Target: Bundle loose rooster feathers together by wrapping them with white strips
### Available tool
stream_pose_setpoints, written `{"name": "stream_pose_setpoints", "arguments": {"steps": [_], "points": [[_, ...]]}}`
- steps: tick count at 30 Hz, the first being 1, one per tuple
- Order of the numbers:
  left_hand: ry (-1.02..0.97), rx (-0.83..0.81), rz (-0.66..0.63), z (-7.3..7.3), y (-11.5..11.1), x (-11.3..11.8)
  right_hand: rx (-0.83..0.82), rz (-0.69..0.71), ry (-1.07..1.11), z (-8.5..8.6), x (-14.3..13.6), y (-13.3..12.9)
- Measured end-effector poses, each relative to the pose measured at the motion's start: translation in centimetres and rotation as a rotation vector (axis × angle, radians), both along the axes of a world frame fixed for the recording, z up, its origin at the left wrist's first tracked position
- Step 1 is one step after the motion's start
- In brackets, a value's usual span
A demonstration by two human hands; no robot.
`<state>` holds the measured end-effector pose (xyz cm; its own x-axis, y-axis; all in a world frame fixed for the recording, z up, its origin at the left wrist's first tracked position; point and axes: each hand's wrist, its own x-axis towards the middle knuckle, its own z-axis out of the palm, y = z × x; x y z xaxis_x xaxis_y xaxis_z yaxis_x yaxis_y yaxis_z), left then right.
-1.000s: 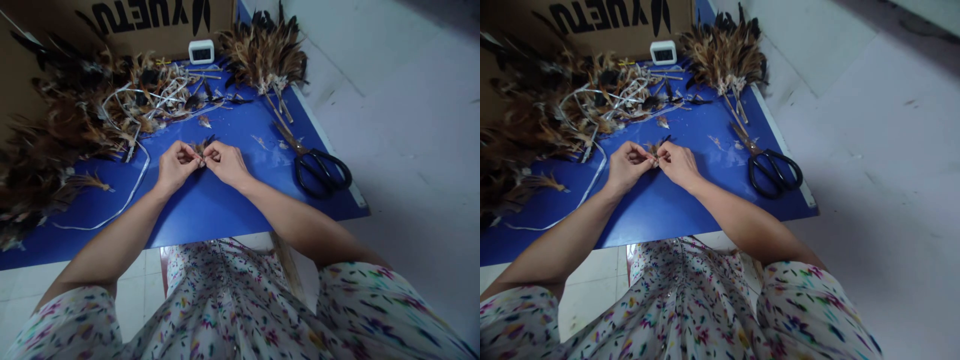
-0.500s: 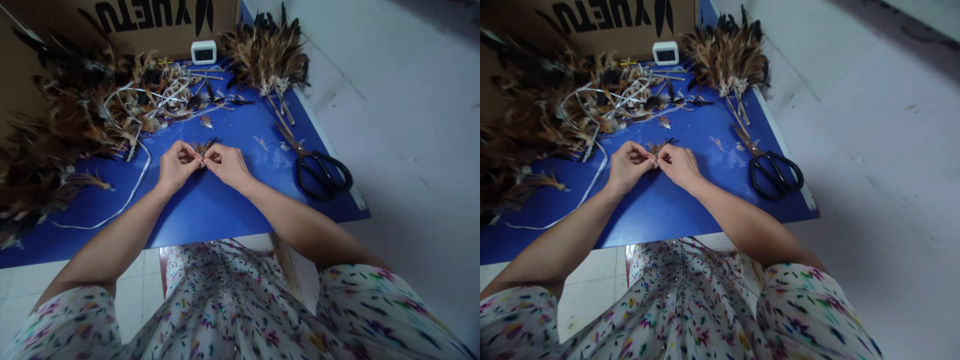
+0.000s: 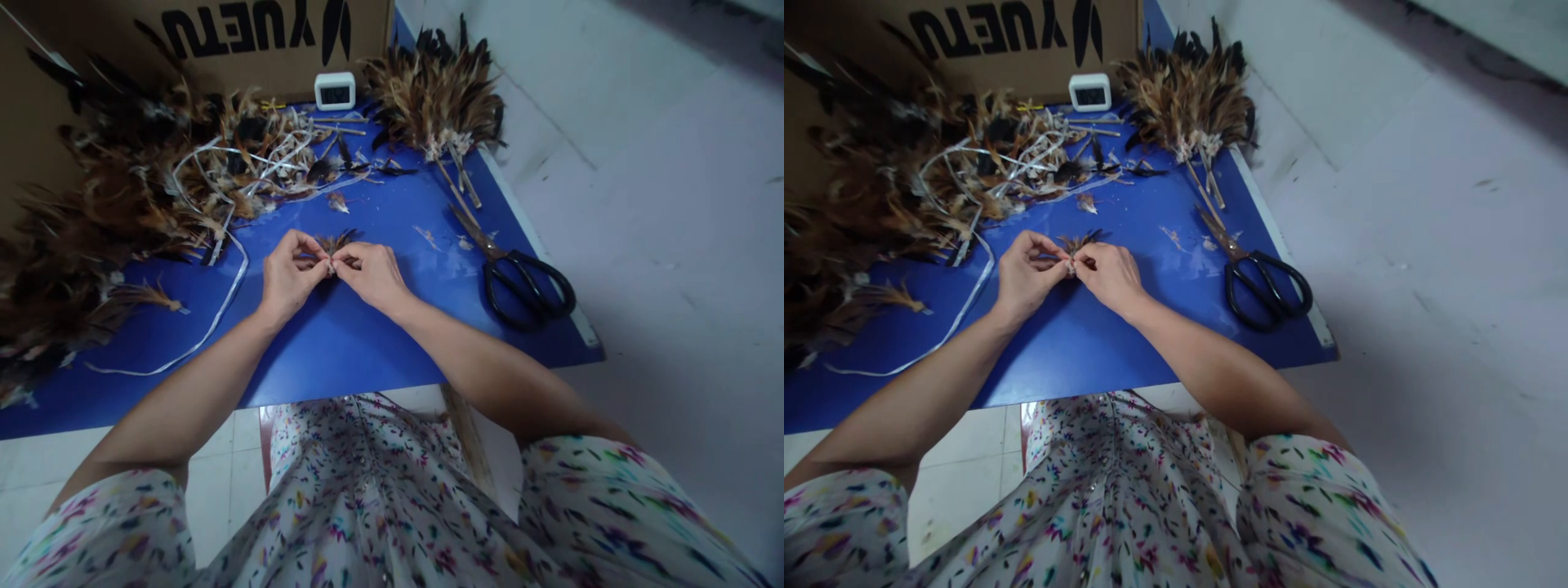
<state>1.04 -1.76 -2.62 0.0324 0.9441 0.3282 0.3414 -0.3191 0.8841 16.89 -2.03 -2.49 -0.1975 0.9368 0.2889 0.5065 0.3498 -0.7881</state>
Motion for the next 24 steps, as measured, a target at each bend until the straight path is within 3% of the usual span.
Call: {"name": "stream_pose_setpoints", "arguments": {"steps": [12,24], "points": [[-0.02,0.024,-0.021,-0.22,-0.12,0.07,-0.004,-0.061,-0.066,0.59,-0.34,-0.17],[-0.097,0.026,-0.022,-0.51,0.2,0.04,-0.045,-0.082,0.037,0.63,-0.33,-0.3]]}}
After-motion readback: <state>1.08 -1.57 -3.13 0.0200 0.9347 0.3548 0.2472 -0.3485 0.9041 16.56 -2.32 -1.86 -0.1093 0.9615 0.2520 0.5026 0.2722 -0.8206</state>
